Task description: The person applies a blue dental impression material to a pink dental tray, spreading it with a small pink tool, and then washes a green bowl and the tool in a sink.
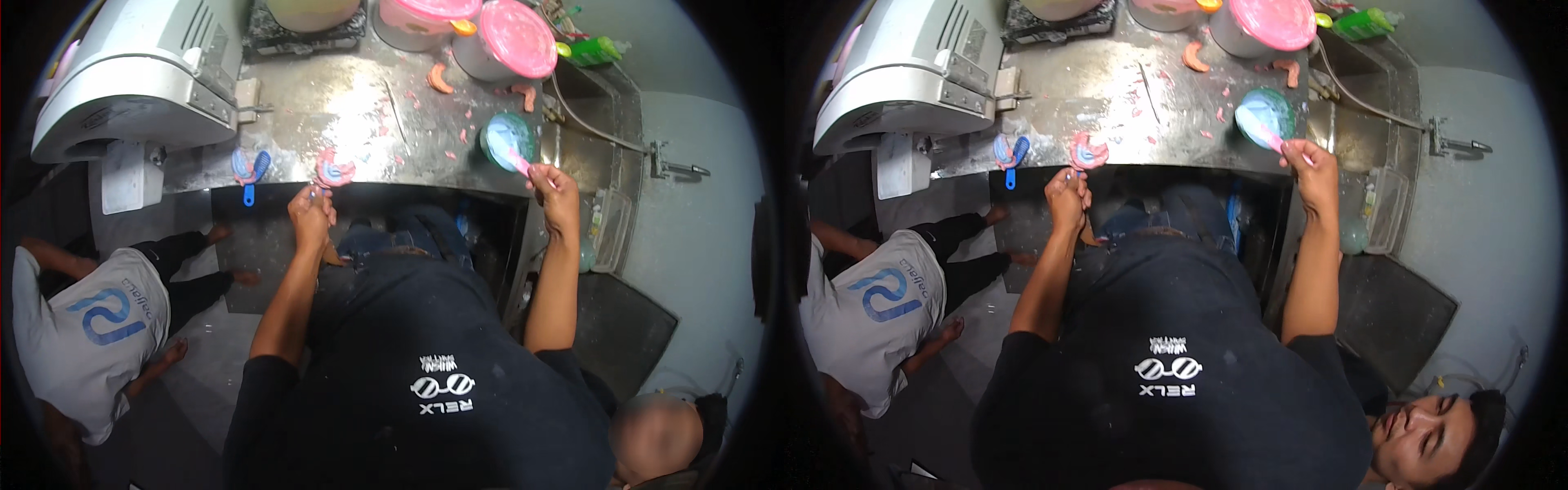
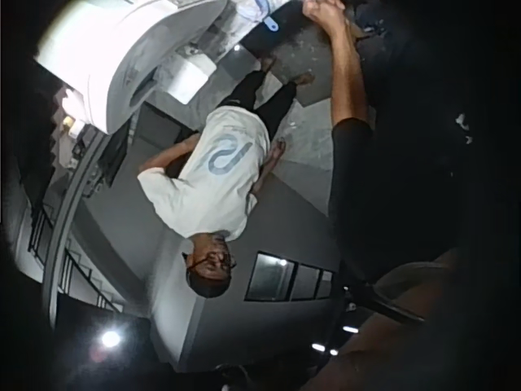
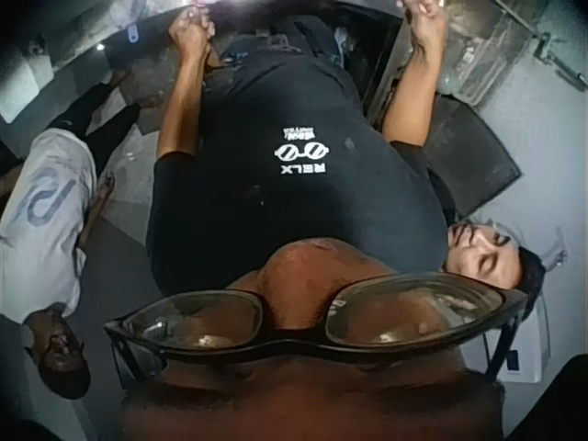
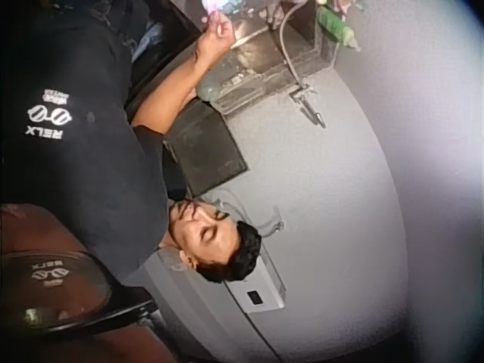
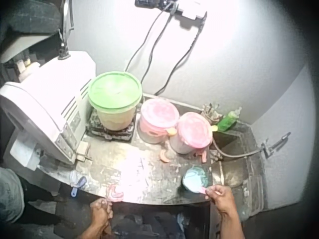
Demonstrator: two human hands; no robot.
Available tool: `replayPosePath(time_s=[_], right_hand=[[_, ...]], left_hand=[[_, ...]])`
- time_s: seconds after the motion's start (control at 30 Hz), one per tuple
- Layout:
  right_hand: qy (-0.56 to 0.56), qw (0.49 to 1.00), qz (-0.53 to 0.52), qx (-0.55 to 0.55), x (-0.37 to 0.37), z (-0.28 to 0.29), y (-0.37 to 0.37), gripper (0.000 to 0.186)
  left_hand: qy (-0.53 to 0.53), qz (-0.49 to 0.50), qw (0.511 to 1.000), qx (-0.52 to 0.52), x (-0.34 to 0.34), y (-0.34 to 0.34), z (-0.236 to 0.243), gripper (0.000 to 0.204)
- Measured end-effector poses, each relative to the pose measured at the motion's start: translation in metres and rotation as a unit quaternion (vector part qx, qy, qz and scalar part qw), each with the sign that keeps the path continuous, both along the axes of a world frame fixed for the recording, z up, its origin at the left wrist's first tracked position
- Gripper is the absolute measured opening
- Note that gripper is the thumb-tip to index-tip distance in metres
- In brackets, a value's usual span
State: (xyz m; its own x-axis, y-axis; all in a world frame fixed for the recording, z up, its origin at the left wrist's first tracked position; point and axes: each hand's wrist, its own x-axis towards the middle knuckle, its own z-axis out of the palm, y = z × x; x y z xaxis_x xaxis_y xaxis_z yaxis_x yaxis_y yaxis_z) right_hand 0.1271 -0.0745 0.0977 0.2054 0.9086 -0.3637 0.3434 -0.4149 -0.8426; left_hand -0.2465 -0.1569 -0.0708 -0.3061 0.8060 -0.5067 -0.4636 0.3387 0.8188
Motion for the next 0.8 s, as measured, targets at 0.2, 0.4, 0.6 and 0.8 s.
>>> replayPosePath(time_s=[0.2, 0.4, 0.6, 0.8], right_hand=[[-0.035, 0.995, 0.090, -0.024, -0.064, 0.013, -0.007, 0.015], [-0.148, 0.947, 0.224, 0.177, -0.181, 0.002, -0.027, 0.015], [-0.280, 0.888, 0.258, 0.256, -0.239, -0.021, -0.038, 0.020], [-0.281, 0.873, 0.293, 0.269, -0.250, -0.043, -0.045, 0.024]], left_hand=[[-0.005, -0.003, 1.000, -0.028, 0.007, -0.002, 0.006, 0.022], [-0.003, 0.002, 1.000, -0.021, 0.008, 0.002, 0.004, 0.019], [0.018, 0.004, 1.000, -0.021, 0.011, 0.002, 0.007, 0.020], [-0.019, 0.016, 0.999, -0.025, 0.013, -0.001, 0.000, 0.018]])
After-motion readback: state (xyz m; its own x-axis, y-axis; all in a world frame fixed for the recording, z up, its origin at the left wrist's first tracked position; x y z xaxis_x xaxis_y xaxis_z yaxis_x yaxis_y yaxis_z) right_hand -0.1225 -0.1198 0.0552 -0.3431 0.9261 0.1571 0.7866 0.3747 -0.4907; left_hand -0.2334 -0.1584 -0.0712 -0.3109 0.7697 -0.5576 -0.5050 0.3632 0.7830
